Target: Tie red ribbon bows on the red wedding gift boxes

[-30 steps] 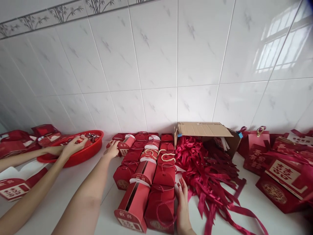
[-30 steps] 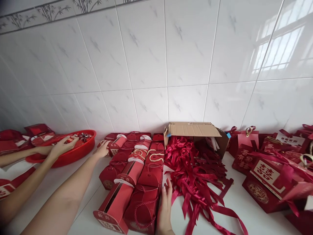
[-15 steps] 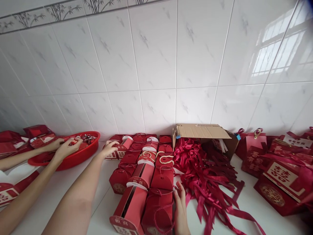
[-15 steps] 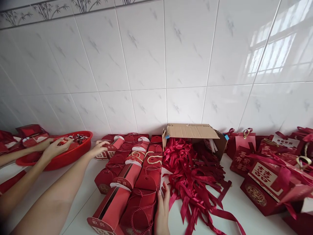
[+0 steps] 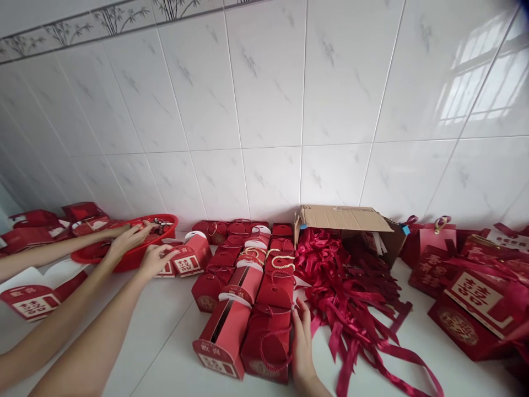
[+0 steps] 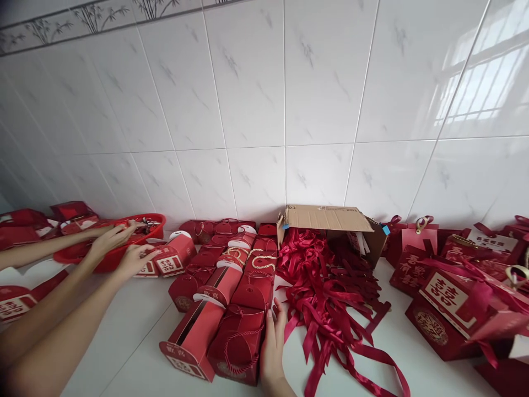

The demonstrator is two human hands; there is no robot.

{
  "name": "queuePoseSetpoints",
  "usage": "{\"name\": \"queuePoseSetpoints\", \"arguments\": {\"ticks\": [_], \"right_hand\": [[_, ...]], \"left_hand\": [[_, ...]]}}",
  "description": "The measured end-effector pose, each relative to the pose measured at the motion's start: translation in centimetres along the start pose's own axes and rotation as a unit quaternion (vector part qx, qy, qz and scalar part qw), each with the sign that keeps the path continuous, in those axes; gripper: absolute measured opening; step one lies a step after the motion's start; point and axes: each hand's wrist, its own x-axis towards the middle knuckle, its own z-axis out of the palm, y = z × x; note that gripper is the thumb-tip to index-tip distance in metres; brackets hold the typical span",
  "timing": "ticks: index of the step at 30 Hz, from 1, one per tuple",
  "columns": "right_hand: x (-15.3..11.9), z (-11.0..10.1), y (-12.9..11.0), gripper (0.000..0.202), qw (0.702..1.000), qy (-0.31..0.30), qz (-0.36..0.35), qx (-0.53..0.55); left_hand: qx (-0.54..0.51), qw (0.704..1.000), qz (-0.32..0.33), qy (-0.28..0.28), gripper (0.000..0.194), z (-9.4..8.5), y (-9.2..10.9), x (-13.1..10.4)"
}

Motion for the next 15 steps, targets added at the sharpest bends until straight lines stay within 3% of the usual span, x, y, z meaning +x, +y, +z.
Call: {"name": "queuePoseSetpoints", "arguments": {"ticks": [3,5,8,11,15], "right_hand": [[-0.1,0.0,-0.2,0.057,1.0,-0.002,-0.012,-0.007],[-0.1,0.0,-0.2,0.057,1.0,-0.003,-0.012,-0.012],[-0.1,-0.2,-0.1,0.058,1.0,-0.001,-0.011,-0.024],[-0.1,-0.4,-0.1,0.057,0.999,-0.005,-0.022,-0.036],[-0.3,-0.5,-0.5,0.054,0.998,-0.006,-0.034,-0.052]], "left_hand": [[0.021,0.999,-0.003,-0.039,0.03,-2.7,-2.9,-1.9],[0.027,0.999,0.003,-0.026,0.03,-4.5,-4.6,-3.6],[0.017,1.0,0.022,-0.004,0.046,-7.2,-6.2,-6.5],[0.001,0.999,0.034,0.0,0.054,-9.3,-6.4,-9.7],[-0.019,0.999,0.03,-0.014,0.055,-10.5,-4.8,-13.5]]}}
